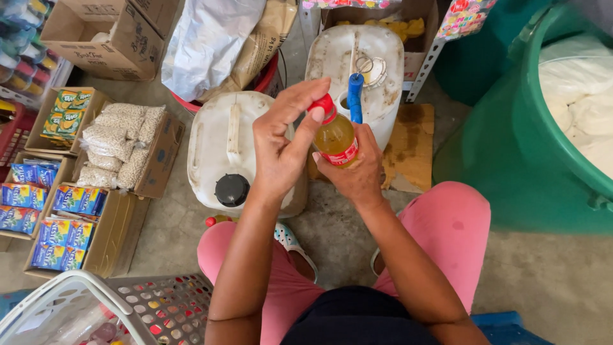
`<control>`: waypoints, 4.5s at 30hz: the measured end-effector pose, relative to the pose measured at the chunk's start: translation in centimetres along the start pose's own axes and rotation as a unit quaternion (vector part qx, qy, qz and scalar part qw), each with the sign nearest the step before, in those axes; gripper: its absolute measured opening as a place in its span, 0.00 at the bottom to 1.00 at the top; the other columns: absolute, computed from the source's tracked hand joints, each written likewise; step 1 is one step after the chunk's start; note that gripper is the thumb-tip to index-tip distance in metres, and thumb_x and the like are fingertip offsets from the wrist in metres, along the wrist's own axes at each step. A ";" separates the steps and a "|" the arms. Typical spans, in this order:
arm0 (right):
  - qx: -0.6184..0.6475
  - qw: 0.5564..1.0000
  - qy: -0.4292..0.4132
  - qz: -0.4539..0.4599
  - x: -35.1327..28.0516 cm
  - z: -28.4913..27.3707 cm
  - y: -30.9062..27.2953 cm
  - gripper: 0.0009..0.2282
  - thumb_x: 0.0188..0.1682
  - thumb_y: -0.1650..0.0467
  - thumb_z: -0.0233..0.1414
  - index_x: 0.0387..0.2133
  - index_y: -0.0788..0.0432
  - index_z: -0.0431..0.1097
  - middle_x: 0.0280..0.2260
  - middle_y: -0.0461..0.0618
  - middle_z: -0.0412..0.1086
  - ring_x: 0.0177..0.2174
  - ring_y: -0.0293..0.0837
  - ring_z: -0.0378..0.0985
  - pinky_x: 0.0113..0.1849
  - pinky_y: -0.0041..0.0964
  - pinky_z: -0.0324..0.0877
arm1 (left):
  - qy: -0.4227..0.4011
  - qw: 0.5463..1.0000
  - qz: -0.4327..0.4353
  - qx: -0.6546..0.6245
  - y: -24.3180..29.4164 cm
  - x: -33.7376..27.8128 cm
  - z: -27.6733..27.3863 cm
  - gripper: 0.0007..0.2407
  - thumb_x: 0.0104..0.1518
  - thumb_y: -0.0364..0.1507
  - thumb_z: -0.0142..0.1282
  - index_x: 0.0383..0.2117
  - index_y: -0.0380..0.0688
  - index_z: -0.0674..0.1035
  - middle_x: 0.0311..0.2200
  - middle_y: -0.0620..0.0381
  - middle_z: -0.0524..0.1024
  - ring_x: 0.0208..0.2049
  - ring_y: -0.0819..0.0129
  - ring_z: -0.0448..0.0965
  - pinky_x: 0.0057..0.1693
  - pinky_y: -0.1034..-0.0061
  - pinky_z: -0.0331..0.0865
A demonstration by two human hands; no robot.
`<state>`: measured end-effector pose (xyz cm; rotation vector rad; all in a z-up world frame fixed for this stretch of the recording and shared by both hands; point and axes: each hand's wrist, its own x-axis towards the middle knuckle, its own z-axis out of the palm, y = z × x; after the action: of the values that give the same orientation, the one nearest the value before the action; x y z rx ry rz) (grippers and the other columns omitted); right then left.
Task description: Refilling a glass bottle with oil from a large container using a manual pump.
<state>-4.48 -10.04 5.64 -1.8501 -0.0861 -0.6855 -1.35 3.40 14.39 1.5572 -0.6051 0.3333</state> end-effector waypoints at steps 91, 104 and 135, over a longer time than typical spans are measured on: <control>0.042 0.943 0.156 0.290 -13.9 0.0 28.9 0.21 0.42 0.75 0.67 0.48 0.61 0.66 0.41 0.45 0.73 0.40 0.37 0.75 0.46 0.33 0.70 | -0.306 0.639 -0.334 0.621 -61.9 -28.7 6.2 0.19 0.62 0.26 0.52 0.59 0.32 0.69 0.55 0.27 0.67 0.54 0.32 0.71 0.53 0.48 0.73; 0.146 0.935 0.184 0.265 -11.7 -0.2 28.0 0.24 0.44 0.76 0.66 0.52 0.63 0.63 0.41 0.47 0.73 0.40 0.38 0.76 0.45 0.33 0.72 | 0.285 0.669 -0.519 -0.450 -41.0 -19.5 6.0 0.06 0.46 0.25 0.52 0.29 0.41 0.77 0.30 0.54 0.75 0.27 0.61 0.79 0.32 0.68 0.76; 0.108 0.950 0.205 0.207 -8.9 -0.3 25.7 0.21 0.42 0.73 0.67 0.46 0.59 0.66 0.40 0.45 0.74 0.39 0.37 0.76 0.45 0.32 0.72 | -0.330 0.765 0.143 0.535 -24.0 9.7 10.1 0.06 0.55 0.23 0.52 0.37 0.39 0.76 0.30 0.46 0.77 0.26 0.51 0.83 0.30 0.62 0.76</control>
<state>-2.37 -18.02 -20.30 -1.4202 0.4702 -0.7151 18.49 -8.53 -0.95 2.7456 -1.3623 0.3788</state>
